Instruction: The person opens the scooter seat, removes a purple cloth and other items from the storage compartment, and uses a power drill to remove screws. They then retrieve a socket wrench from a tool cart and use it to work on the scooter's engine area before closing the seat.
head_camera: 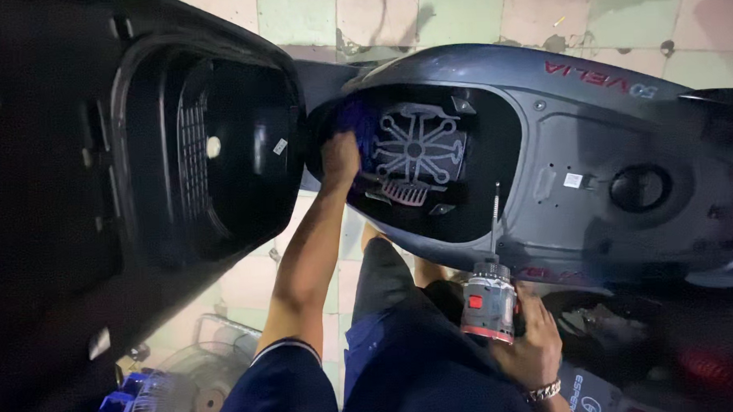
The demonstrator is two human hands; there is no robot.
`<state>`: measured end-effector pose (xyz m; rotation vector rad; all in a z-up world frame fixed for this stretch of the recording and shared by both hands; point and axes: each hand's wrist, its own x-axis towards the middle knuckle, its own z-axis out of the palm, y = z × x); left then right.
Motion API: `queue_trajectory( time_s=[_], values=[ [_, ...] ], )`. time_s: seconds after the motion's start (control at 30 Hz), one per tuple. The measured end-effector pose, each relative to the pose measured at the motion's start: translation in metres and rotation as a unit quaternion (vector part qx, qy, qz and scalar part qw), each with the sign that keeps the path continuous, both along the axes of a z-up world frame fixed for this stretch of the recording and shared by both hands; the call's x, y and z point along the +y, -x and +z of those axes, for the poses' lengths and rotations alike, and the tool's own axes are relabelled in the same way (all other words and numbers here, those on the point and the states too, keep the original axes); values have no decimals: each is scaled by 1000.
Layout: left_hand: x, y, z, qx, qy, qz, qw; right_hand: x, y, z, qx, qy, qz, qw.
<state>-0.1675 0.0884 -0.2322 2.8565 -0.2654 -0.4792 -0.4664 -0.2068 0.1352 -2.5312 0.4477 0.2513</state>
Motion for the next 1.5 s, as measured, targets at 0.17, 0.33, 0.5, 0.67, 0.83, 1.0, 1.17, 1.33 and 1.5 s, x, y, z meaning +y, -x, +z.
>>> queue_trajectory(
  time_s=[0.17,0.33,0.5,0.67,0.83,1.0,1.17,1.33,1.5],
  values=[
    [-48,24,116,-5,211,99,972,-7,6,7,-6,-5,-5,1000],
    [-145,81,185,212,427,34,878,-2,5,5,-32,-14,-16,999],
    [-136,78,158,248,323,5,913,2,-6,5,21,2,-43,999],
    [-81,14,69,118,97,251,956,13,-27,3,0,-11,-27,1000],
    [-126,36,13,66,55,140,986,33,-50,3,-34,23,-4,999],
    [-146,60,86,202,139,37,969,52,-84,4,-24,24,18,999],
    [-107,-5,93,224,165,142,950,69,-117,10,3,-3,-12,1000],
    [-88,-22,44,66,1,89,994,79,-131,8,22,-8,-21,1000],
    [-83,-33,28,133,64,138,979,78,-128,4,47,-21,-58,997]
  ],
)
